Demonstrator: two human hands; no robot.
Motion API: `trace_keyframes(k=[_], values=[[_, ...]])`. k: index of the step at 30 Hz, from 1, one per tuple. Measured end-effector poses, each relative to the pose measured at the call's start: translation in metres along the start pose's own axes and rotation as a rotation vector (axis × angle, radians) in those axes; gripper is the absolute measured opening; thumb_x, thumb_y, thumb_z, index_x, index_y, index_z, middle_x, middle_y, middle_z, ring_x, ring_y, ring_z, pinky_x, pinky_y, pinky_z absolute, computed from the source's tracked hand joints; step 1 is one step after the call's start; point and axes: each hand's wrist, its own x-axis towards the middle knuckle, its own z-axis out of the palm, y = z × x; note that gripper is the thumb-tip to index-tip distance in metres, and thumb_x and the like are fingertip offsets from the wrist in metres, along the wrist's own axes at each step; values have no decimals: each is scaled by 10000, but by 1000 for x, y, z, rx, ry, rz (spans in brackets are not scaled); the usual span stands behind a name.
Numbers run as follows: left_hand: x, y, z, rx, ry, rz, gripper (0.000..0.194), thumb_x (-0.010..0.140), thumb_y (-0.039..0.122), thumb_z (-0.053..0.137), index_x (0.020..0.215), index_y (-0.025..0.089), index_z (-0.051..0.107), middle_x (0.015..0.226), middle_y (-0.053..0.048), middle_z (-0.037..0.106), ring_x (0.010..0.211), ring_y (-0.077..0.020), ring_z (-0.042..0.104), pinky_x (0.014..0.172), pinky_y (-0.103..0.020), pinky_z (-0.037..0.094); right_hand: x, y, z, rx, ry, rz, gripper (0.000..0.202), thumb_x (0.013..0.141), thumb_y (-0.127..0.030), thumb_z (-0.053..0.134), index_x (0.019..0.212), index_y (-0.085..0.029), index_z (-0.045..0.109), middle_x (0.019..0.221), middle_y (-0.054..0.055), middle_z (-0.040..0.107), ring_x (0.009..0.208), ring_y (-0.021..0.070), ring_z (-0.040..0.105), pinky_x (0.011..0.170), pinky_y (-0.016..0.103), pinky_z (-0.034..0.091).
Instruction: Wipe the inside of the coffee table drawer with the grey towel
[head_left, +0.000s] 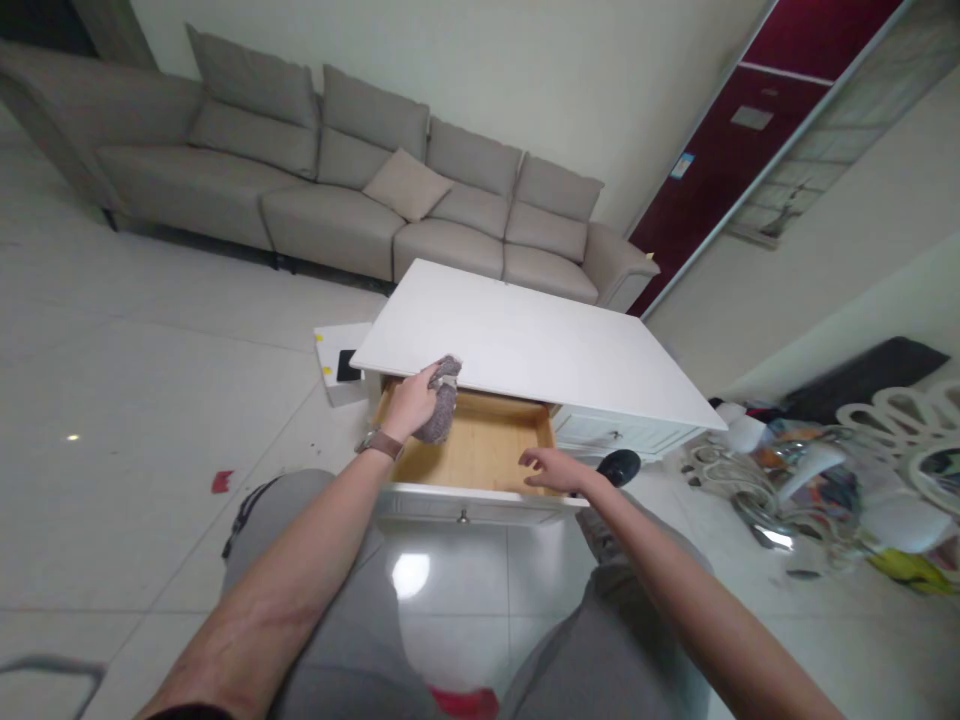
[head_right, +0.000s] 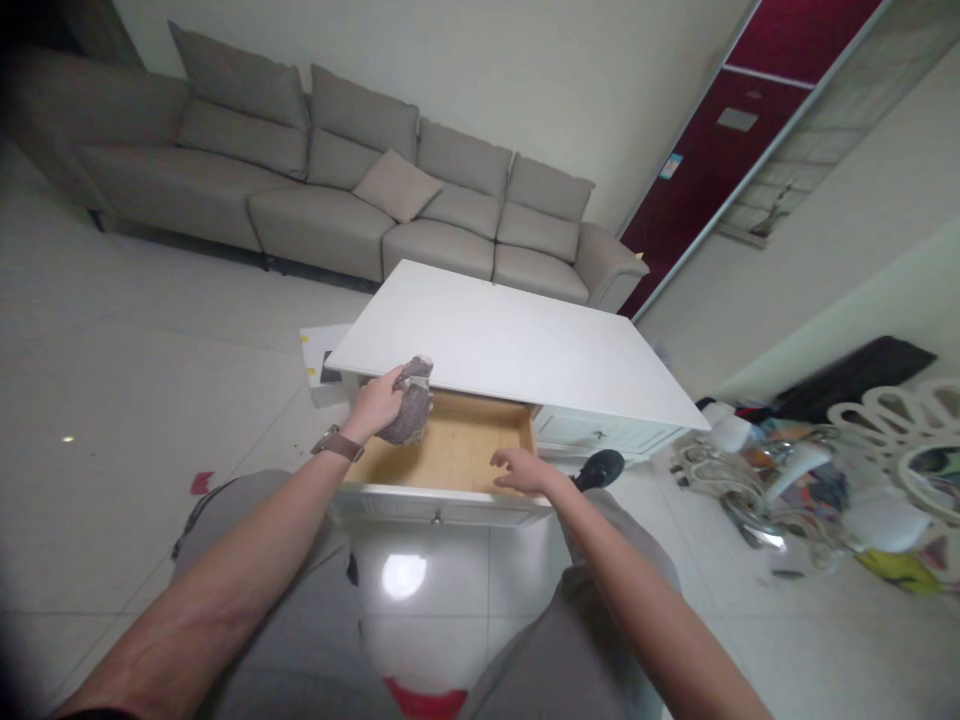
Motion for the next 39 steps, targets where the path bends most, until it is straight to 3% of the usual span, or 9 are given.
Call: trace_keyframes(k=[6, 11, 14, 17, 20, 23, 26, 32, 39], values=[[24, -36, 47, -212, -94, -24, 518, 882, 303, 553, 1380, 166, 580, 1382, -118, 652, 1282, -282, 585, 1144, -411, 402, 34, -5, 60, -256, -285, -17, 611, 794, -391, 775, 1353, -187, 635, 1294, 155, 697, 1174, 295, 669, 969, 384, 517], [12, -73, 92, 325, -167, -238, 796, 830, 240, 588, 1551, 81, 291, 1482, -262, 482, 1360, -351, 513, 1113, -452, 416, 31, -45, 69, -440, -349, -41, 480, 832, -283, 721, 1295, -167, 669, 1234, 200, 711, 1126, 343, 697, 886, 435, 569], [-5, -78, 131, 515, -433, -184, 884, 759, 292, 673, 1559, 139, 328, 1600, -262, 325, 1468, -414, 357, 1167, -554, 331, 30, -61, 68, -442, -334, -33, 408, 867, -133, 627, 1270, -129, 686, 1226, 218, 710, 1131, 331, 698, 890, 425, 576], [-15, -78, 172, 586, -754, -144, 1084, 647, 460, 787, 1602, 305, 297, 1715, -165, 92, 1530, -531, 45, 1127, -790, 145, 30, -64, 72, -440, -313, 1, 374, 915, -52, 510, 1229, -95, 709, 1232, 245, 700, 1140, 328, 696, 889, 439, 578], [-11, -85, 198, 657, -798, -154, 1231, 571, 573, 820, 1624, 387, 209, 1730, -96, -22, 1505, -555, -143, 1051, -876, 9, 31, -63, 77, -418, -291, 7, 393, 940, -42, 455, 1237, -101, 707, 1231, 246, 702, 1132, 333, 700, 869, 464, 583], [3, -103, 198, 665, -765, -140, 1220, 590, 627, 789, 1622, 425, 171, 1731, -49, -42, 1509, -526, -178, 1047, -873, -40, 32, -62, 80, -392, -273, 14, 410, 939, -43, 444, 1249, -114, 703, 1215, 235, 711, 1133, 329, 700, 865, 480, 588], [17, -131, 175, 677, -731, -179, 1205, 599, 628, 778, 1621, 431, 171, 1732, -39, 4, 1524, -515, -139, 1067, -861, -20, 32, -61, 82, -379, -263, 24, 428, 925, -39, 443, 1245, -140, 708, 1205, 223, 718, 1126, 326, 703, 869, 509, 595], [29, -184, 119, 753, -608, -261, 1313, 603, 771, 704, 1648, 201, 150, 1716, -176, 44, 1567, -423, -29, 1233, -602, 85, 35, -62, 89, -321, -275, 63, 370, 924, -127, 539, 1252, -112, 707, 1217, 218, 717, 1139, 360, 691, 892, 538, 588], [32, -188, 126, 790, -606, -282, 1405, 554, 884, 658, 1649, 175, 134, 1714, -195, 28, 1563, -430, -66, 1242, -578, 38, 36, -71, 87, -269, -275, 122, 374, 913, -49, 506, 1209, -108, 726, 1196, 243, 716, 1110, 355, 706, 862, 551, 591]])
